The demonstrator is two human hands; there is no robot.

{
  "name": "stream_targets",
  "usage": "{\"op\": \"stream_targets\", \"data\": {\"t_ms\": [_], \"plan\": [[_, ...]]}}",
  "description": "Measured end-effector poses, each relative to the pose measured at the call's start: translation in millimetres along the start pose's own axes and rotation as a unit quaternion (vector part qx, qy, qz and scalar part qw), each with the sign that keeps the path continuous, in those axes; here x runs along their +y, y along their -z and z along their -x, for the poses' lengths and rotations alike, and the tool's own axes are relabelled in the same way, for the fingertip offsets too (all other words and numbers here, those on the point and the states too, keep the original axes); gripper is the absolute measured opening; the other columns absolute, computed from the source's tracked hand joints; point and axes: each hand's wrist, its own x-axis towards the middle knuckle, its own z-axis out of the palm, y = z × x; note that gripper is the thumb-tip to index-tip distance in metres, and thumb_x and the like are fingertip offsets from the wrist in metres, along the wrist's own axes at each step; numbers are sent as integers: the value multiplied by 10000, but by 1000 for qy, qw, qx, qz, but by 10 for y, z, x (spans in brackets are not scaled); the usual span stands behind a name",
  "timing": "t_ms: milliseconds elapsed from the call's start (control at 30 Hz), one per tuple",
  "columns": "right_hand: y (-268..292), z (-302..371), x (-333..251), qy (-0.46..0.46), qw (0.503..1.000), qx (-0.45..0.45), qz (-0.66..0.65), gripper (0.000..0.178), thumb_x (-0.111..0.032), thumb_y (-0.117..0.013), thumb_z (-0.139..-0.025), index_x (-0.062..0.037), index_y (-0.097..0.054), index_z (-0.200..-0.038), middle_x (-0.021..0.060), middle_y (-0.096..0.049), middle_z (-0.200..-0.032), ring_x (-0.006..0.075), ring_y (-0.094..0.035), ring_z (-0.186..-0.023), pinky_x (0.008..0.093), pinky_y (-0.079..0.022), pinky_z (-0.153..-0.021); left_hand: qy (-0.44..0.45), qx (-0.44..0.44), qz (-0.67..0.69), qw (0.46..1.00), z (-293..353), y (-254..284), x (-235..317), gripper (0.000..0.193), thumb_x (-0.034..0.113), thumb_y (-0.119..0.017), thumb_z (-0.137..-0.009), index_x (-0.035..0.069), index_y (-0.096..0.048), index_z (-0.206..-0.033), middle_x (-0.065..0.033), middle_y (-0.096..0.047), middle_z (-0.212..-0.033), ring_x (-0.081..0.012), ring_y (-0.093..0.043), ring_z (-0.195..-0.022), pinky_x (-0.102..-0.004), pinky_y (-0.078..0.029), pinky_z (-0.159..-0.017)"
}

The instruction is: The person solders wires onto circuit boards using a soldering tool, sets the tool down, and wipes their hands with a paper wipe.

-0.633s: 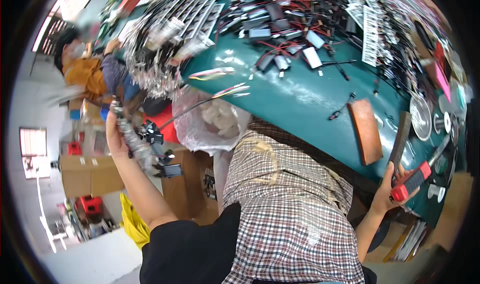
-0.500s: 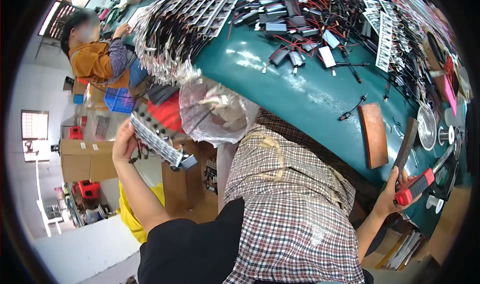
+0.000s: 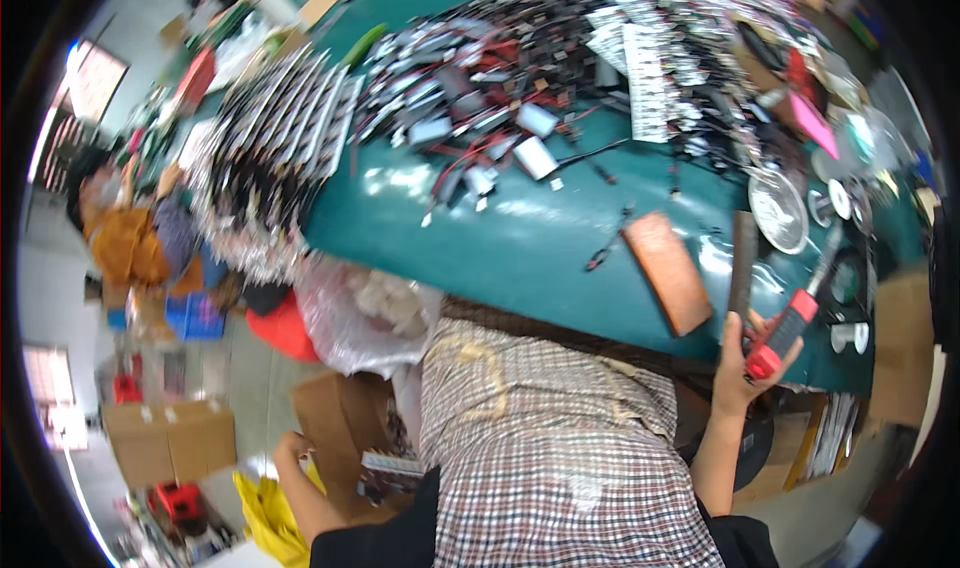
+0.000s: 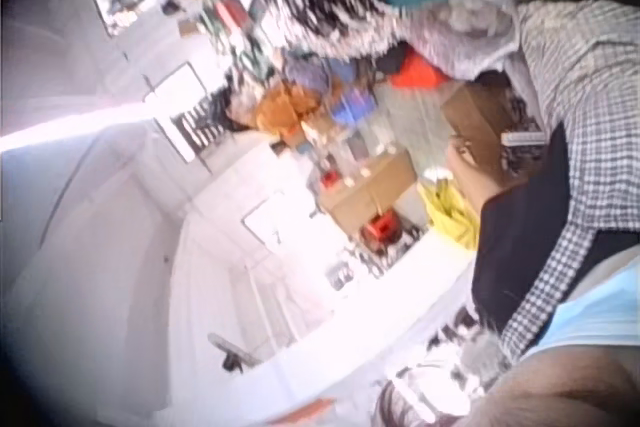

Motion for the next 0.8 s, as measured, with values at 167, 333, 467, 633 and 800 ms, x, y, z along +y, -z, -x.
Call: {"op": "stream_targets", "data": {"t_ms": [167, 333, 467, 633, 800], "plan": [[229, -125, -100, 110, 985, -14, 130, 641, -9, -847, -740, 2, -441, -1235, 135, -556, -1057, 260, -597, -891, 347, -502, -746, -417, 46, 393, 818, 2311, 2068, 2108, 221, 228, -681, -960, 12, -694, -1009, -82, -735, -856, -154, -716, -749, -276, -562, -646], [203, -146, -129, 163, 978, -11, 132, 534, -6, -835, -745, -17, -481, -1144, 120, -543, -983, 276, -595, -847, 371, -497, -776, -686, 58, 287, 666, 3990, 2705, 3935, 205, 223, -653, -988, 23, -695, -1006, -59, -734, -860, -95, -624, -644, -239, -495, -578], [156, -125, -155, 156, 973, -19, 171, 535, -200, -861, -773, -29, -486, -1114, 170, -555, -946, 367, -596, -831, 424, -515, -723, -757, 40, 231, 610, 4624, 2727, 5181, 237, 269, -693, -952, 34, -705, -972, -38, -736, -843, -89, -634, -652, -258, -491, -581], [143, -136, -135, 145, 972, -29, 181, 562, -172, -847, -776, -26, -454, -1150, 166, -533, -942, 351, -585, -792, 401, -508, -699, -704, 371, -74, 601, 4965, 2340, 5829, 436, 495, -712, -862, 62, -722, -809, -175, -725, -795, -331, -717, -753, -443, -558, -698], [189, -167, -147, 139, 971, -13, 194, 546, -153, -848, -756, -26, -456, -1114, 165, -535, -914, 343, -591, -751, 396, -512, -643, -702, 324, -80, 629, 4893, 2188, 5765, 369, 417, -749, -830, 49, -723, -824, -178, -731, -813, -372, -717, -808, -495, -560, -730]]}}
